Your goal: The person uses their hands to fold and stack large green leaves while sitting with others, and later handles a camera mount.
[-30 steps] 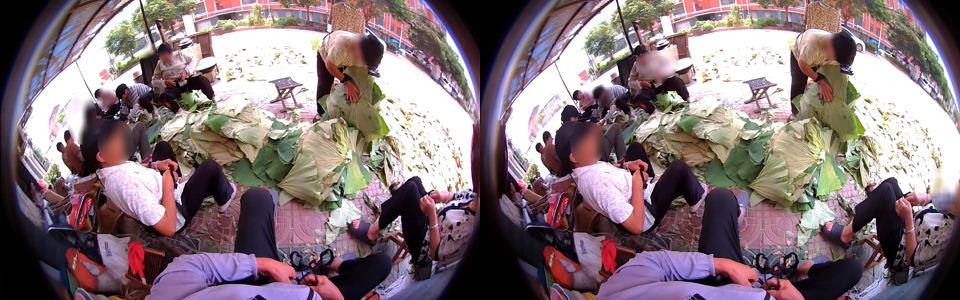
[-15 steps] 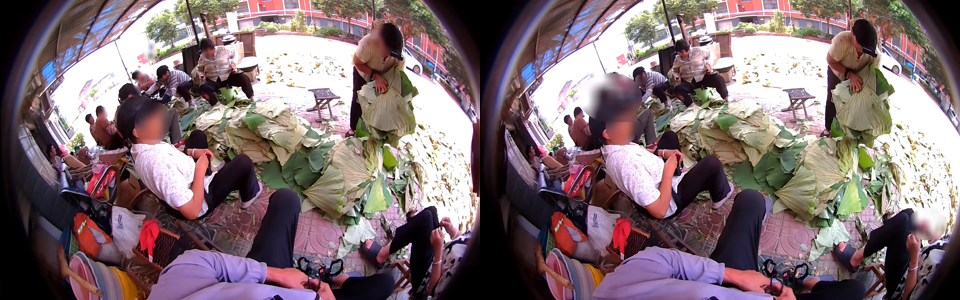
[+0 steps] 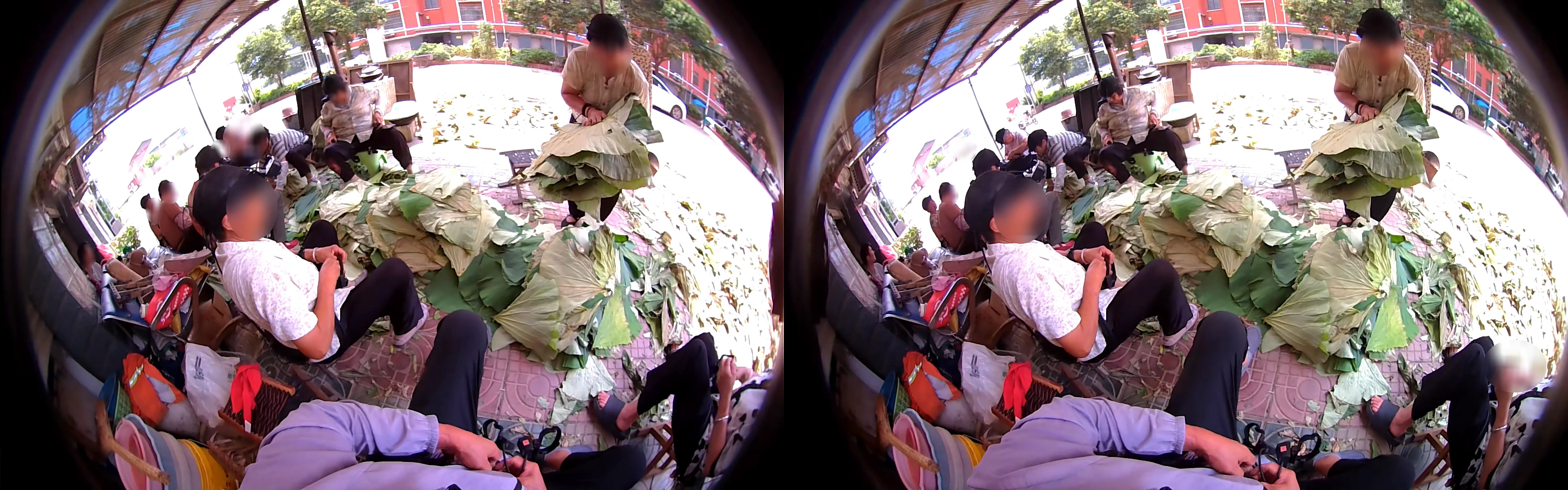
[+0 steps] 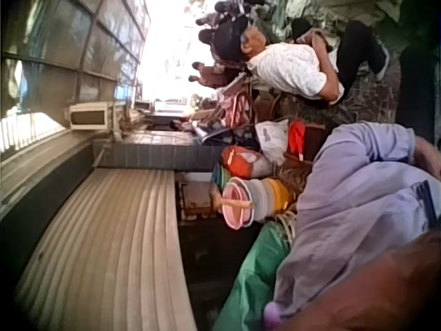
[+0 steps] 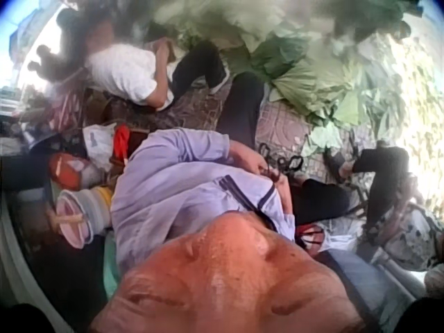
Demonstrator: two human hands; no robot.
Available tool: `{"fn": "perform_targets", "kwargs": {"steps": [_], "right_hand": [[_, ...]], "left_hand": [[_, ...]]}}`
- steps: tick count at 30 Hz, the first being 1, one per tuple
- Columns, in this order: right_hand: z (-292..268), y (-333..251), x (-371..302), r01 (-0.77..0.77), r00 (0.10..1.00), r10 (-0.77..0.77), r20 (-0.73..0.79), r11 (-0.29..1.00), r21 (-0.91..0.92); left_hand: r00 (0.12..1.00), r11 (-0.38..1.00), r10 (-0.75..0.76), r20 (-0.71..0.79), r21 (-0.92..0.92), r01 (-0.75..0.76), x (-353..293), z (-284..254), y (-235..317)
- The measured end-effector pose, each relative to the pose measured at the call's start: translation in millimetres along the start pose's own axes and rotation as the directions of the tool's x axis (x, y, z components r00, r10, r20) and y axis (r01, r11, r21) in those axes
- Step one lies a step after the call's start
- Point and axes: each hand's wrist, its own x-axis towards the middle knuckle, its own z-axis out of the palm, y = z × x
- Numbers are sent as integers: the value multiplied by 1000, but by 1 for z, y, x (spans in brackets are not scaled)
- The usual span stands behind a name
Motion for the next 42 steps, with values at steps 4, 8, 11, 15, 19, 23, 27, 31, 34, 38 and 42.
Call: {"fn": "perform_targets", "kwargs": {"steps": [4,8,11,15,19,23,27,31,34,38,42], "right_hand": [[0,1,-1,7,1000,-7,-13,1000,25],[1,2,-4,15,999,-13,-29,999,52],[3,2,-4,18,999,-15,-33,997,70],[4,3,-4,14,999,-10,-40,995,102],[4,2,-7,2,999,4,-44,990,140],[4,3,-10,-5,997,22,-71,970,242],[6,-9,-11,18,995,18,-97,935,354],[3,-7,-15,8,960,151,-235,825,565],[-8,12,-17,57,953,160,-256,737,673],[-23,29,-25,208,937,87,-339,640,740],[-28,27,-33,356,916,-3,-400,464,811]], "left_hand": [[997,987,-75,-25,-142,70,3,6,0],[985,990,-112,-128,-101,99,-3,10,14],[990,997,-70,-121,-38,66,-2,11,6],[981,997,-81,-179,-16,80,1,13,5],[971,993,-78,-227,67,95,0,15,10],[962,993,-115,-247,-13,115,-1,18,10],[939,995,-70,-338,46,91,-1,22,-14],[928,980,-77,-364,-200,2,-22,13,0],[918,930,-89,-387,-362,-63,-43,5,1],[939,738,-195,-283,-673,-49,-89,-13,-6],[956,668,-237,-173,-744,31,-155,-36,-22]]}}
